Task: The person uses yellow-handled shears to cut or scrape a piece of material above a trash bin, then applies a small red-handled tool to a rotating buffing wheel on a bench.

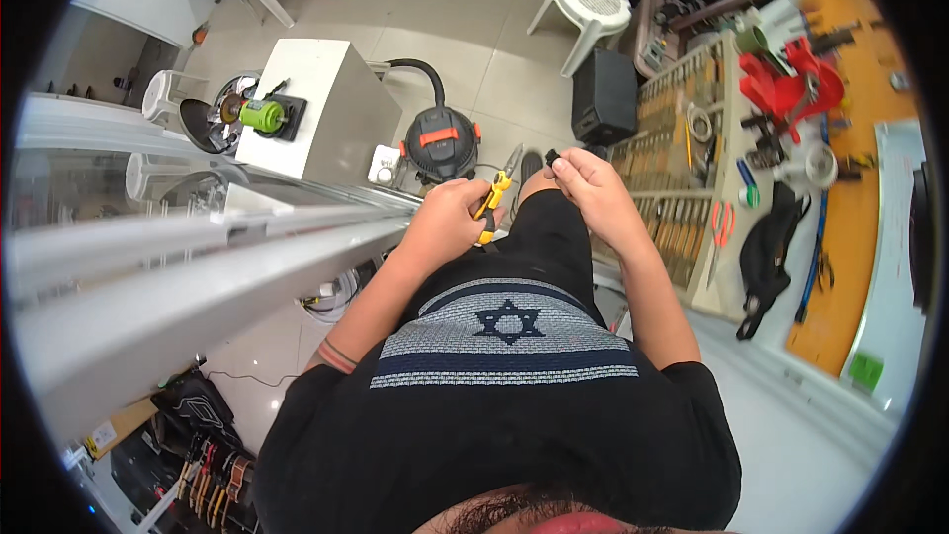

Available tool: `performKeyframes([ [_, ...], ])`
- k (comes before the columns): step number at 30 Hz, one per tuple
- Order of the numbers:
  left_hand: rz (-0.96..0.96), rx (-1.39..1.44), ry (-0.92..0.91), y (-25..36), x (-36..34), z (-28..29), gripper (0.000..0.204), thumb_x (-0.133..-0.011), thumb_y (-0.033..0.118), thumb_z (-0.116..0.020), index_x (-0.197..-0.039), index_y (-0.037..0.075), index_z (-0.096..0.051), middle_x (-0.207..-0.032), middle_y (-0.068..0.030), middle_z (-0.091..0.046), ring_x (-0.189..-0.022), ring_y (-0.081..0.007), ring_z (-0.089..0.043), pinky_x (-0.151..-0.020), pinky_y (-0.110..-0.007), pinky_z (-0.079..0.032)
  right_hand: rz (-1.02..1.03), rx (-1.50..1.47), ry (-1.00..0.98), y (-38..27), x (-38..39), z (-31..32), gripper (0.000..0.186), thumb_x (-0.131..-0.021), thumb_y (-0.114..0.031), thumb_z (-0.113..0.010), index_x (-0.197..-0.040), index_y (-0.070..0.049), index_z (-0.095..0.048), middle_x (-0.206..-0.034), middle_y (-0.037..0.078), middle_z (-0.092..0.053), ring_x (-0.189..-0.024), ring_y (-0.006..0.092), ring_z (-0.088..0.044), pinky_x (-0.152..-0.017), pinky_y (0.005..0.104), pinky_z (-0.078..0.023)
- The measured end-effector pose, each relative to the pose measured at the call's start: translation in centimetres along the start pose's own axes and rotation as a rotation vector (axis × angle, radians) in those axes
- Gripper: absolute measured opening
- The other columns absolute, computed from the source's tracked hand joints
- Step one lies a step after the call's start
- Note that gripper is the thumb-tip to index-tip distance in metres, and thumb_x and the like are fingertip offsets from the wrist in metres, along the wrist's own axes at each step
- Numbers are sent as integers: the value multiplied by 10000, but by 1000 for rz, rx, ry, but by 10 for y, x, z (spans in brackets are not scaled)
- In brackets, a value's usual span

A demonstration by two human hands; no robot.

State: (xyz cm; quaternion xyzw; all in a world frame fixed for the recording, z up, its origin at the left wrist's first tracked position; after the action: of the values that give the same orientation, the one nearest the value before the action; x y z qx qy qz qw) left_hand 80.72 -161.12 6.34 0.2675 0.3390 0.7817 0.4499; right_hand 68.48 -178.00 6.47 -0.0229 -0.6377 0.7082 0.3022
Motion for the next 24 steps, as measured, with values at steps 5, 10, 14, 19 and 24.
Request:
performKeyframes([
  [5, 161, 349, 152, -44, -131, 21, 369, -819, 203, -858, -1079, -13, -709, -870, -139, -652, -811, -276, -677, -781, -399, -552, 6, 8, -174, -11, -167, 42, 312, -1128, -270, -600, -1096, 19, -711, -951, 48, -723, -909, 124, -631, -853, 308, -517],
  [10, 307, 159, 147, -34, -281, 74, 412, -786, 217, -816, -1132, 11, -728, -1025, -173, -695, -1066, -345, -665, -954, -421, -534, 103, 152, -316, -73, -329, 97, 290, -1104, -246, -611, -1072, 30, -694, -807, 107, -622, -767, 176, -564, -737, 357, -493],
  [14, 398, 57, 147, -17, -356, 121, 395, -780, 253, -806, -1080, 12, -713, -976, -180, -692, -1024, -374, -650, -912, -455, -533, 95, 231, -479, -132, -405, 111, 284, -1102, -241, -606, -1075, 29, -690, -771, 88, -584, -747, 157, -554, -713, 353, -484],
  [19, 424, 90, 289, -5, -405, 169, 419, -766, 283, -813, -1042, -12, -701, -974, -191, -700, -1022, -387, -648, -900, -465, -534, 114, 181, -605, -211, -462, 109, 262, -1105, -218, -589, -1092, 18, -703, -835, 37, -712, -685, 131, -607, -673, 324, -507],
  [24, 491, 114, 390, -20, -425, 209, 472, -757, 297, -843, -1080, -20, -711, -1008, -216, -729, -1031, -404, -664, -913, -482, -535, 230, 354, -692, -256, -514, 82, 255, -1092, -208, -601, -1086, 24, -705, -809, 81, -704, -711, 156, -612, -683, 336, -495],
])
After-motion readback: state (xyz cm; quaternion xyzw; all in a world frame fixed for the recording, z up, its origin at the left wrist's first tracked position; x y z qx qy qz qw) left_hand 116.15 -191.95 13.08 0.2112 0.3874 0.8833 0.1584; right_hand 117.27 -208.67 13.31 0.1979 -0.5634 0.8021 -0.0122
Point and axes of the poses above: each hand's wrist, its own x-axis away from the middle knuckle, its own z-axis out of the back of the hand, y = z × x, the point moved 10 cm from there along -x, towards the middle knuckle
